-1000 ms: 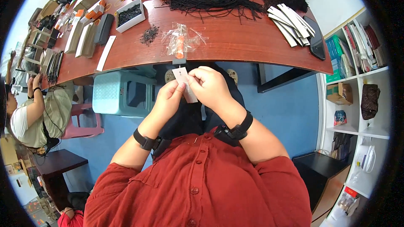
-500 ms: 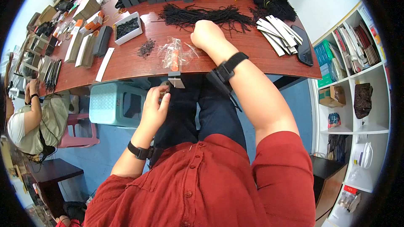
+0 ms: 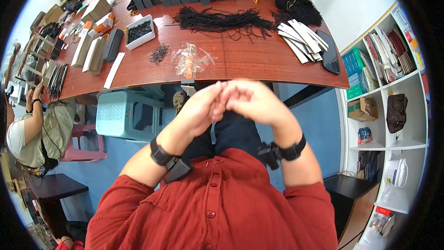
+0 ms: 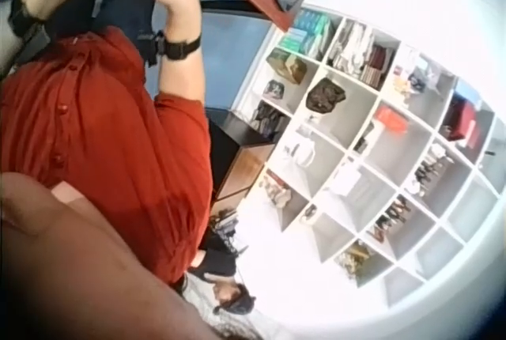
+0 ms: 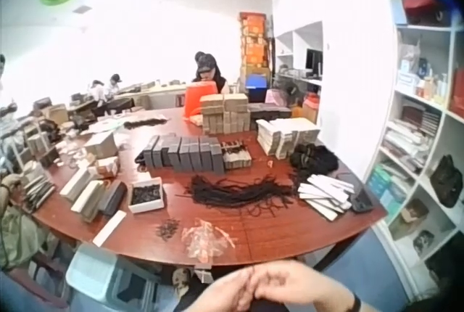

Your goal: Attaching black strings/lanyards to small identification tags.

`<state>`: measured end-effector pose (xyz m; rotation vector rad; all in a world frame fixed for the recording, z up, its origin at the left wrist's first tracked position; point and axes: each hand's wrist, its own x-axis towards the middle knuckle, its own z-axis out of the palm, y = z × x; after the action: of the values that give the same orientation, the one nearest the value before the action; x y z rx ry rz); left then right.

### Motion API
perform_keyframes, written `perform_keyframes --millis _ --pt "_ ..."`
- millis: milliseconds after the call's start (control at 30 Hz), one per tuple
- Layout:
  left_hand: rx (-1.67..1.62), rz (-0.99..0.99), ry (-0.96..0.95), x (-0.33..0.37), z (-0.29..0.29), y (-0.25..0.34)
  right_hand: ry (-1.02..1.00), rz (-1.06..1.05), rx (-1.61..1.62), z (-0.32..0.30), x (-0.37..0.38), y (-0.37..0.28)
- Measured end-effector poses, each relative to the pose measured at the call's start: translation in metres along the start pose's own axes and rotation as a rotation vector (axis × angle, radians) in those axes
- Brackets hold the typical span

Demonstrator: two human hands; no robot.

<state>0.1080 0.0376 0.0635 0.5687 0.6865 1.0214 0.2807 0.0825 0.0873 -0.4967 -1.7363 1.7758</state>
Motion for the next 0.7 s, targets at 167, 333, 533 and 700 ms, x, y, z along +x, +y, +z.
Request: perform_keyframes --millis 167,333,533,700 --pt "-0.221 0.147 0.138 0.019 -0.004 0.025 0.053 0.157 0.353 -0.010 -0.067 0.001" --pt "-0.175 0.379 0.199 -0.021 -0.031 0.054 0.237 -0.072 0.612 -0.042 -0.104 0.009" --pt "-0.025 0.482 0.409 -0.070 -0.062 0.047 0.294 0.004 0.611 -0.043 -0.095 0.025" --pt "-0.056 0.588 0.413 -0.084 -0.078 0.047 0.490 -0.056 0.614 -0.036 -0.074 0.033"
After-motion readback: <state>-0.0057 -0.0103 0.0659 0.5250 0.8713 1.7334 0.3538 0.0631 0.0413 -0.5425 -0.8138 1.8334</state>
